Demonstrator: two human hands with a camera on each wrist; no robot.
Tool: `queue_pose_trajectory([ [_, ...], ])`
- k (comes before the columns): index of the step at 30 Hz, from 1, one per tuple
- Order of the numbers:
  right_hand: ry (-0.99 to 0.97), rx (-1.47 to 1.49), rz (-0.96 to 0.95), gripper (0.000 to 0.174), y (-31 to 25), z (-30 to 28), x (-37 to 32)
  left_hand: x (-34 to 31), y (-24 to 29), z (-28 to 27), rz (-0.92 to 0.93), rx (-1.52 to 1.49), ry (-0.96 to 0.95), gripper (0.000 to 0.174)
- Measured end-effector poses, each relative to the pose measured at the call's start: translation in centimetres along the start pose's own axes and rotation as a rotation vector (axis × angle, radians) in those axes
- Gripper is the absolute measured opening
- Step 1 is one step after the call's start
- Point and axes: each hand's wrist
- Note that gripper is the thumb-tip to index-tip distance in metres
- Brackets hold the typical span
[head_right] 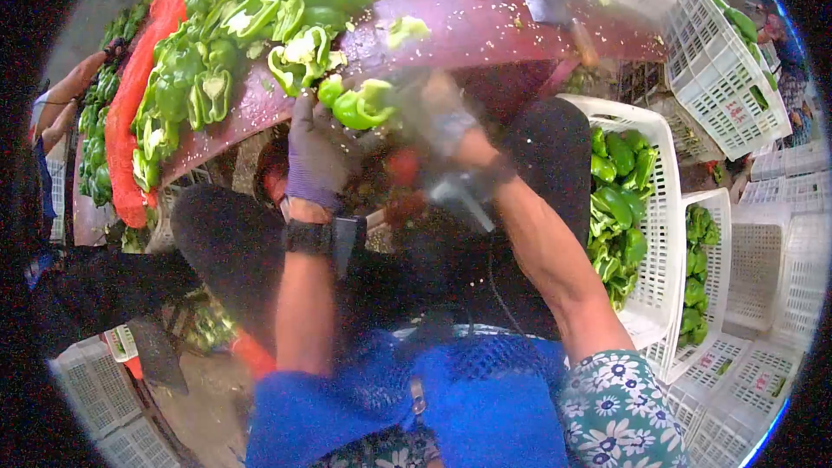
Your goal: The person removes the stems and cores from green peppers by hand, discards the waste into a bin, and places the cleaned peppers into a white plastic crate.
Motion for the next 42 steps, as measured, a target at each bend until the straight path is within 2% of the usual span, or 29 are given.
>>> queue_pose_trajectory([
  [2,-0.054,0.059,-0.001,0.026,-0.7,-0.1,-0.6,-0.4,-0.3,-0.3,0.19,0.309,-0.079,0.057],
  [3,-0.021,0.049,-0.28,0.026,-0.3,0.2,-0.4,0.0,-0.1,-0.6,0.266,0.477,-0.098,0.056],
  [4,0.01,0.038,-0.561,0.027,0.0,0.4,-0.2,0.0,-0.2,-0.8,0.267,0.477,-0.098,0.056],
  [5,0.009,0.039,-0.562,0.027,0.2,0.5,-0.2,-0.2,-0.2,-0.9,0.348,0.71,-0.136,0.055],
  [6,-0.035,0.155,-0.265,0.027,-1.3,0.2,-0.5,-0.4,-0.1,-0.8,0.426,0.945,-0.175,0.053],
  [7,-0.076,0.267,0.034,0.027,-2.4,-0.1,-0.8,-0.3,-0.1,-0.8,0.427,0.946,-0.175,0.053],
  [9,-0.054,0.268,0.014,0.025,-2.9,-0.7,-1.0,0.2,0.0,-0.9,0.345,0.549,-0.101,0.052],
  [11,-0.033,0.265,-0.003,0.025,-3.3,-0.9,-1.2,0.5,0.2,-1.2,0.343,0.644,-0.132,0.051],
  [13,0.249,0.249,-0.15,0.025,-3.8,-0.5,-1.4,0.4,0.1,-0.9,0.341,0.734,-0.16,0.05],
  [14,0.25,0.247,-0.15,0.025,-3.5,-0.4,-1.2,0.3,-0.3,-0.6,0.341,0.705,-0.15,0.05],
  [16,0.291,0.308,-0.393,0.025,-2.8,-0.3,-0.6,0.3,-0.3,-0.3,0.342,0.674,-0.144,0.05],
  [17,0.293,0.303,-0.393,0.025,-2.5,-0.5,-0.7,0.5,-0.1,-0.5,0.334,0.725,-0.137,0.049],
  [19,0.338,0.143,-0.531,0.029,-3.1,-1.1,-0.9,0.4,0.0,0.0,0.328,0.774,-0.135,0.048],
  [23,0.334,0.044,-0.564,0.032,-4.5,-2.3,-2.1,-0.2,-0.3,1.6,0.347,0.705,-0.186,0.047],
  [25,0.344,0.135,-0.608,0.035,-3.9,-2.4,-2.1,-0.2,-0.3,1.9,0.332,0.666,-0.179,0.046],
  [26,0.344,0.132,-0.61,0.035,-3.7,-2.7,-2.1,0.1,-0.3,1.9,0.27,0.524,-0.127,0.04],
  [27,0.335,0.177,-0.572,0.038,-3.5,-3.2,-2.2,0.3,-0.3,2.0,0.208,0.381,-0.073,0.048],
  [28,0.322,0.222,-0.532,0.04,-3.3,-3.6,-2.5,0.5,-0.6,1.5,0.209,0.376,-0.07,0.048],
  [29,0.322,0.22,-0.53,0.04,-3.3,-4.1,-3.0,0.9,-1.1,0.5,0.283,0.511,-0.104,0.039],
  [30,0.316,-0.124,-0.555,0.044,-3.6,-4.7,-3.5,1.1,-1.3,0.1,0.359,0.649,-0.145,0.047],
  [31,0.304,-0.469,-0.567,0.047,-3.8,-5.2,-3.8,1.3,-1.3,-0.3,0.29,0.614,-0.12,0.049],
  [32,0.301,-0.474,-0.573,0.047,-3.7,-5.6,-4.1,1.5,-1.5,-0.8,0.296,0.608,-0.12,0.049],
  [34,0.363,0.009,-0.511,0.036,-3.3,-5.8,-4.6,-0.1,-0.8,1.1,-0.082,0.067,0.012,0.05],
  [35,0.341,0.163,-0.378,0.036,-2.1,-5.5,-3.9,0.0,-0.9,0.9,-0.046,0.167,0.0,0.051],
  [36,0.343,0.163,-0.378,0.036,-1.9,-5.8,-3.9,0.2,-1.4,0.4,-0.046,0.168,-0.001,0.051],
  [38,0.296,-0.643,-0.511,0.036,-1.5,-6.4,-4.1,0.9,-2.1,-0.9,0.089,0.405,0.055,0.051],
  [39,0.345,-0.106,-0.378,0.047,-3.1,-6.2,-4.5,0.9,-1.8,-0.6,0.094,0.399,0.059,0.051],
  [40,0.336,-0.103,-0.37,0.047,-3.1,-5.7,-4.2,0.5,-1.6,-0.3,0.049,0.367,0.01,0.051],
  [42,0.229,-0.413,-0.222,0.036,-3.3,-5.0,-3.5,0.3,-1.2,-0.1,0.001,0.348,-0.047,0.052],
])
Point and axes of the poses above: each hand's wrist, its own x-axis towards the middle knuckle, its own z-axis out of the palm, y = z × x, and after that the axes turned 1 degree about x, right-handed
